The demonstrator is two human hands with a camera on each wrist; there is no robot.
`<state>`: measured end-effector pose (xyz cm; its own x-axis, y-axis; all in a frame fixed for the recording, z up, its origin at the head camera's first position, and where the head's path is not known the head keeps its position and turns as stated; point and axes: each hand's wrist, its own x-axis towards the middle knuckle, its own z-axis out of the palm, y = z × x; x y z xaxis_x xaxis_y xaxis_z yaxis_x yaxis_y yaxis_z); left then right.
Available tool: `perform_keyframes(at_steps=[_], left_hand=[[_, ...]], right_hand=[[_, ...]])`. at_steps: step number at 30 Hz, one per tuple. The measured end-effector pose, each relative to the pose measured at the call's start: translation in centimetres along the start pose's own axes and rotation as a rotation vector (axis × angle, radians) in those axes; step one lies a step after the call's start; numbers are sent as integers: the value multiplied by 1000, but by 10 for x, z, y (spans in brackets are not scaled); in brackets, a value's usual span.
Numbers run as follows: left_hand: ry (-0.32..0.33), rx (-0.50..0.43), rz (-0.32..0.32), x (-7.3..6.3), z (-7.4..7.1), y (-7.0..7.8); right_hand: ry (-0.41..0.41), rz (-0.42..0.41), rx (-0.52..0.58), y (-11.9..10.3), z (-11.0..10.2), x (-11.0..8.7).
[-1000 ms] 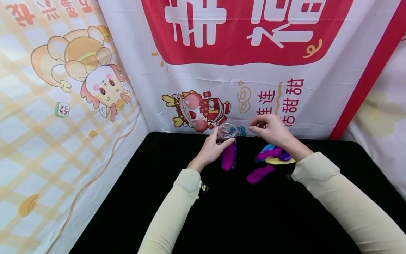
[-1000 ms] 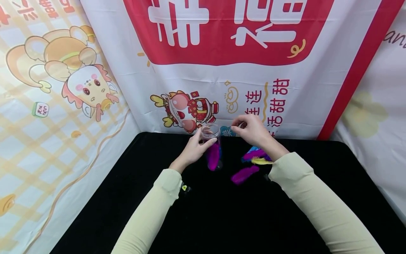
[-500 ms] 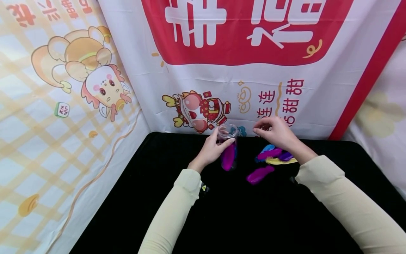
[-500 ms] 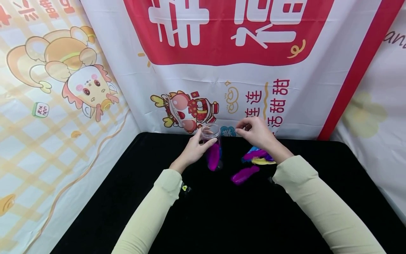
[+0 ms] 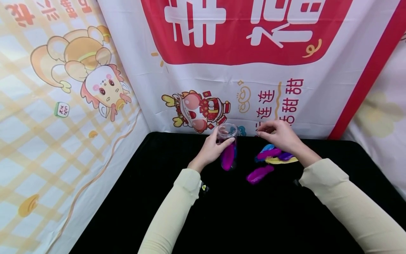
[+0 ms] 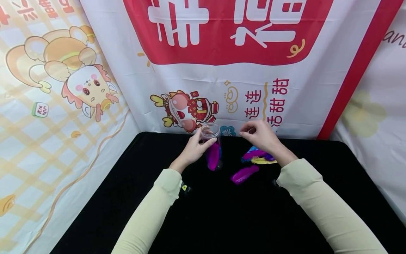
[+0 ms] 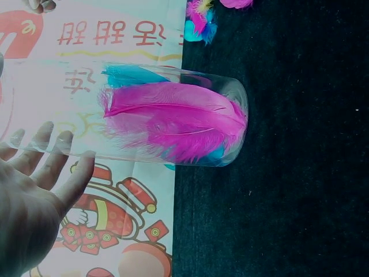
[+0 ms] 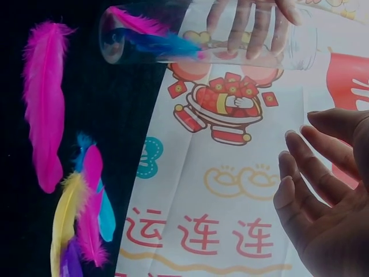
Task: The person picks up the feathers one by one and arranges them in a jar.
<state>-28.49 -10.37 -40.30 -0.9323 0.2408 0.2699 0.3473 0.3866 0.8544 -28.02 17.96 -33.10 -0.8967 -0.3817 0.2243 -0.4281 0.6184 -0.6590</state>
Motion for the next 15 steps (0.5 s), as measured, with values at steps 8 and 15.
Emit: perform_keyframes(at_steps=[8,15], left_hand=[[2,-1,5,1,1,-2],[-1,0,2,1,0,-1]], right_hand=[[-16,5,-15,11,5,-4],[-18,-27,-1,21,12,-7]])
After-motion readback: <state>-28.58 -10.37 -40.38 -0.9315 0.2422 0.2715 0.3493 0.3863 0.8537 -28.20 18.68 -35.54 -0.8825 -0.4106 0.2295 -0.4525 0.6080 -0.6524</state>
